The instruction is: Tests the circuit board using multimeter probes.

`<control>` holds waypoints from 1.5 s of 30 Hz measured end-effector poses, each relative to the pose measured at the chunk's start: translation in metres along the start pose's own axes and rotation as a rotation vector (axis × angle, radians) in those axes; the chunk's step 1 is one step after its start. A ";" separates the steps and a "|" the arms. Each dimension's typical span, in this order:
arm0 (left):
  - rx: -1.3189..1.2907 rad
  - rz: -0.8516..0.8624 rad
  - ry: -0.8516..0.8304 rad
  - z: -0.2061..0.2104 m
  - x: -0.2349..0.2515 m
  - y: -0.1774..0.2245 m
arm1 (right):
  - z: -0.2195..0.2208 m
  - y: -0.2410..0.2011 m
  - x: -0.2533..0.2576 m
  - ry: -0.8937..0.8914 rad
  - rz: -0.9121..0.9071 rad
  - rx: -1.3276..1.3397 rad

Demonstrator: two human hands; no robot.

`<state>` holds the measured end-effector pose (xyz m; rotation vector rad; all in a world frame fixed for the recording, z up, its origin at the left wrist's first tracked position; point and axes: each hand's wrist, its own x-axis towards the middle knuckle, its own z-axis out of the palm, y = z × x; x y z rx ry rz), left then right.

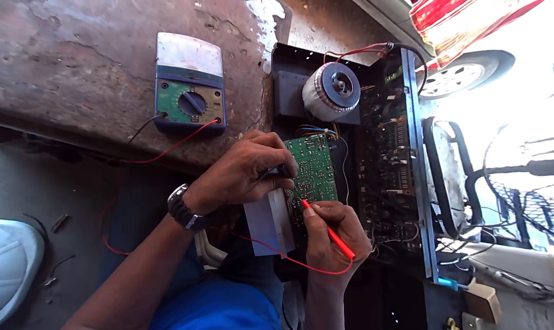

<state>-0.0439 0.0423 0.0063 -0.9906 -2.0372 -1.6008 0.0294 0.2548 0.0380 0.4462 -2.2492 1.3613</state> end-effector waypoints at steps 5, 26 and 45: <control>0.007 -0.029 -0.004 0.000 -0.001 0.003 | 0.000 0.000 0.000 0.003 0.004 -0.007; 0.046 -0.026 0.009 0.001 0.000 0.007 | -0.001 0.001 0.000 -0.009 -0.024 -0.011; -0.028 0.019 0.017 -0.001 0.004 0.001 | -0.002 0.000 0.004 -0.069 -0.027 -0.039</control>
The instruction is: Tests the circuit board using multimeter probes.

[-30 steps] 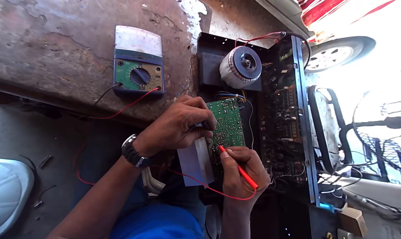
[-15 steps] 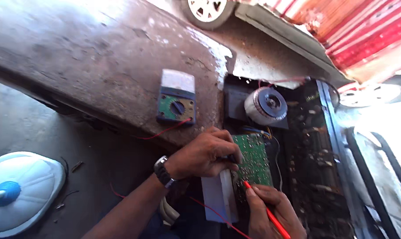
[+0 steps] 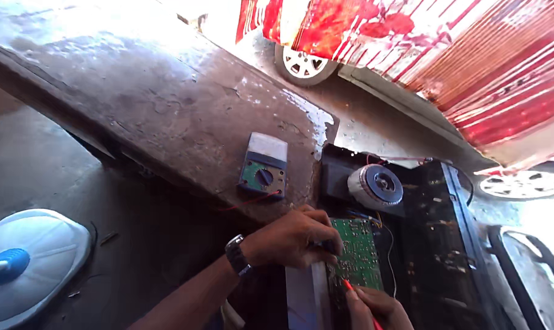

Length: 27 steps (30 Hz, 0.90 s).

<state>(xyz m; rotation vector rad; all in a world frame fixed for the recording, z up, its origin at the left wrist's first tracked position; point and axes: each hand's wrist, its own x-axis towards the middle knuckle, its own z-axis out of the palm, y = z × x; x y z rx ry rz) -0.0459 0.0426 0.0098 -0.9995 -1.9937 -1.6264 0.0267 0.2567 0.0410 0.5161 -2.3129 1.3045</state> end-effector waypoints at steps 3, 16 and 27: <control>-0.006 -0.045 -0.012 0.001 -0.003 0.002 | 0.000 -0.001 -0.002 0.016 -0.029 -0.051; -0.107 -0.082 -0.039 -0.009 -0.006 0.000 | 0.006 -0.002 0.001 0.021 0.026 0.108; -0.104 -0.064 -0.033 -0.012 -0.008 -0.001 | 0.009 -0.004 0.003 0.019 0.054 0.147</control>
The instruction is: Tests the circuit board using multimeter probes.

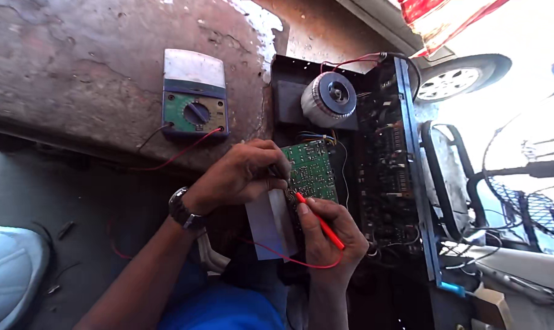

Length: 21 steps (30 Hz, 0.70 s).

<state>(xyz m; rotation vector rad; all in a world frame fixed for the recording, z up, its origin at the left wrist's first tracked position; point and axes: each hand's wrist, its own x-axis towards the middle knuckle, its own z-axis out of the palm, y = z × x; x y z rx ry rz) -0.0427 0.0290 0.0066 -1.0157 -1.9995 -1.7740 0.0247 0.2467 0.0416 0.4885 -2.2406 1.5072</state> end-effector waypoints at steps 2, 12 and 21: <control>0.008 0.002 -0.002 -0.001 0.001 0.000 | 0.000 0.000 0.000 -0.001 0.000 0.002; -0.027 0.019 0.035 0.004 0.004 0.001 | 0.000 -0.001 0.001 -0.072 -0.025 -0.045; -0.027 0.044 0.030 0.004 0.005 0.000 | -0.001 0.001 0.003 -0.073 -0.038 -0.060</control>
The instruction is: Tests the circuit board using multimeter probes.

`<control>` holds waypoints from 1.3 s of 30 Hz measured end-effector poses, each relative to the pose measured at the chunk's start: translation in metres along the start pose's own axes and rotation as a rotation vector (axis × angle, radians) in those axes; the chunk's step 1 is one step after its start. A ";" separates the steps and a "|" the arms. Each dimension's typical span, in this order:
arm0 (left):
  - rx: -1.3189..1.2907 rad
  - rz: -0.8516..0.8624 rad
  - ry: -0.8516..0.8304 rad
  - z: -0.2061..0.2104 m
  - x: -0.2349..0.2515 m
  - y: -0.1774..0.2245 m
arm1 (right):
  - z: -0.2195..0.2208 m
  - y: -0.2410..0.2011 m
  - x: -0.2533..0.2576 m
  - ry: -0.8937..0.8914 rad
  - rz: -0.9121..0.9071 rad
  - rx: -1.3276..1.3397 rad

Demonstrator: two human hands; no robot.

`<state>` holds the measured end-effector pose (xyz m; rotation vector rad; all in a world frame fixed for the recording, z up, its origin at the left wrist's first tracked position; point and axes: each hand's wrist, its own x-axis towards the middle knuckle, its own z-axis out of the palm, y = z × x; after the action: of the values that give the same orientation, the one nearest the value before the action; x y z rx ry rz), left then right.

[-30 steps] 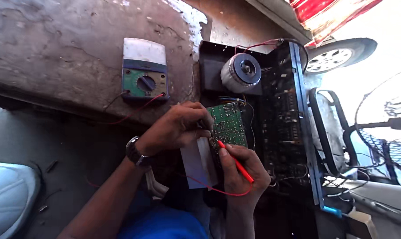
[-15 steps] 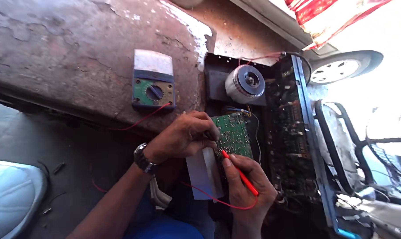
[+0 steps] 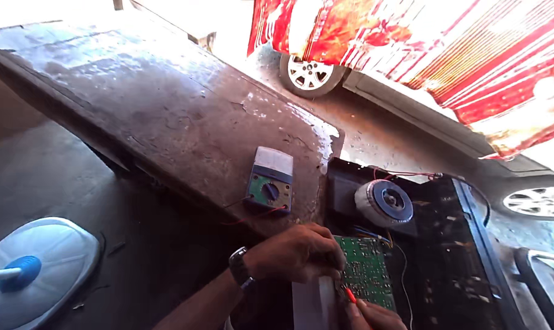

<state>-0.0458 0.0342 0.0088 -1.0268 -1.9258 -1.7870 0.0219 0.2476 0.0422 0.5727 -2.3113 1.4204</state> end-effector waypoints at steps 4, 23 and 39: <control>-0.006 0.003 -0.006 -0.001 0.000 0.000 | 0.000 -0.001 0.000 -0.006 0.003 -0.001; 0.004 -0.051 -0.024 0.000 -0.001 0.002 | -0.004 0.000 -0.003 0.010 0.004 -0.062; 0.026 -0.078 -0.020 -0.002 -0.008 0.010 | -0.001 -0.001 -0.004 0.072 0.035 0.049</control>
<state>-0.0343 0.0300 0.0112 -0.9771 -2.0217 -1.7943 0.0261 0.2492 0.0410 0.4891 -2.2462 1.4917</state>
